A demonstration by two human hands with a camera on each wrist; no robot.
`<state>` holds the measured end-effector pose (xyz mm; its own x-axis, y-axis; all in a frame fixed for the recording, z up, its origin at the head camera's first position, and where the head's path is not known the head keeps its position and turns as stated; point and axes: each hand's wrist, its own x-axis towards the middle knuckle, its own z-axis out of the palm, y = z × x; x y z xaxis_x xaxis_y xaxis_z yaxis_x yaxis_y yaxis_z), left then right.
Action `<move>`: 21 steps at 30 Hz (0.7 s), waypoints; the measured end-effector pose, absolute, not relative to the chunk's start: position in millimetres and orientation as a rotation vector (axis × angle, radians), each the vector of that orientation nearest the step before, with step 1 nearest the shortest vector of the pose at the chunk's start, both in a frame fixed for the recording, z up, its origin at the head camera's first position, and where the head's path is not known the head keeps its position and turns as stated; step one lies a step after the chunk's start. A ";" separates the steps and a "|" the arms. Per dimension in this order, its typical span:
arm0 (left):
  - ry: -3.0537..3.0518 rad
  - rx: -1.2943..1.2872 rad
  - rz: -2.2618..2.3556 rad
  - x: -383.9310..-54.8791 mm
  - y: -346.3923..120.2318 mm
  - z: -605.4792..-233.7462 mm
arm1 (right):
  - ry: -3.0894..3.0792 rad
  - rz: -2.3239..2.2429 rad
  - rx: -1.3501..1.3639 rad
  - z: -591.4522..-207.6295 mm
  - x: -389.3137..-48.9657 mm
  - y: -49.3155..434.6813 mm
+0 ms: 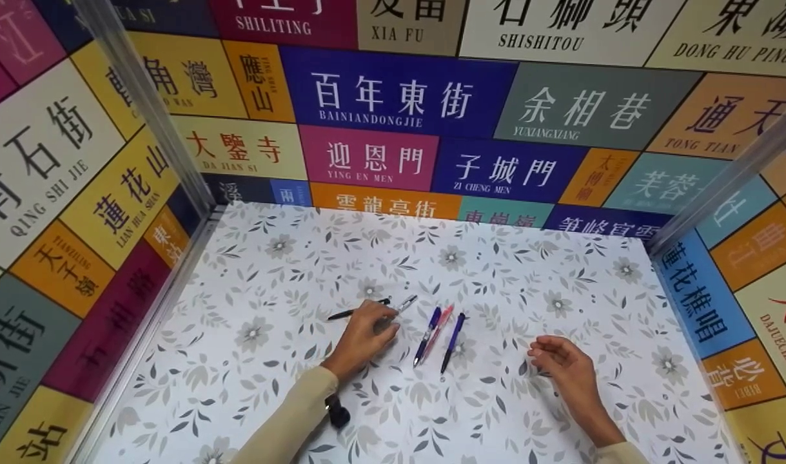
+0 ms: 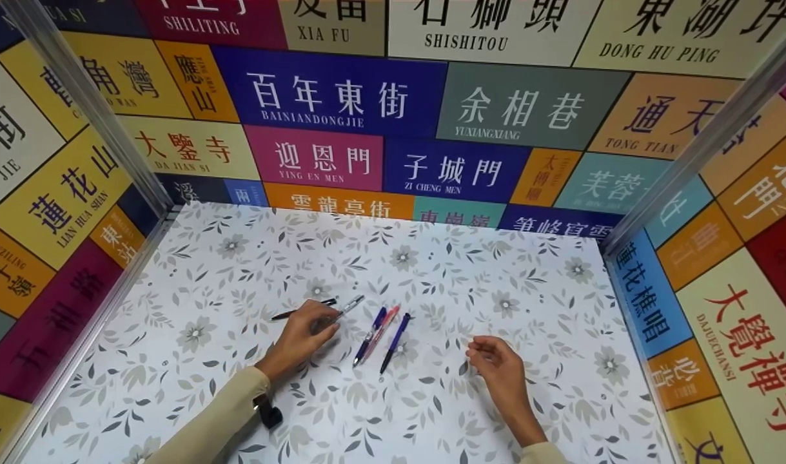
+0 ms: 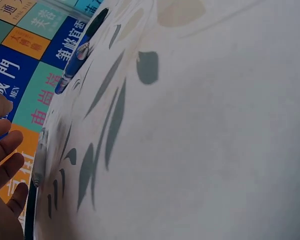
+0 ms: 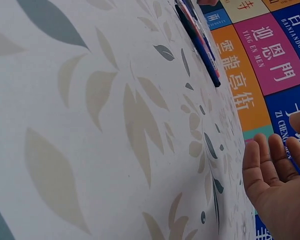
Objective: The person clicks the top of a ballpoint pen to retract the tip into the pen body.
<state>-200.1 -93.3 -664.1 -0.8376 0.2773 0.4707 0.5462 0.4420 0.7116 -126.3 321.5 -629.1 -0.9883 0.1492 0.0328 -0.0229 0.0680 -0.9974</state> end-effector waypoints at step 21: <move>-2.499 -0.714 -1.127 -207.3 -95.7 -676.0 | -2.223 2.070 -0.130 -629.5 -124.5 321.4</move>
<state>-207.3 -95.7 -676.0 -0.8285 0.3135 0.4640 0.5552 0.5669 0.6086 -124.5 321.4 -629.5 -0.9913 0.1307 0.0158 -0.0064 0.0716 -0.9974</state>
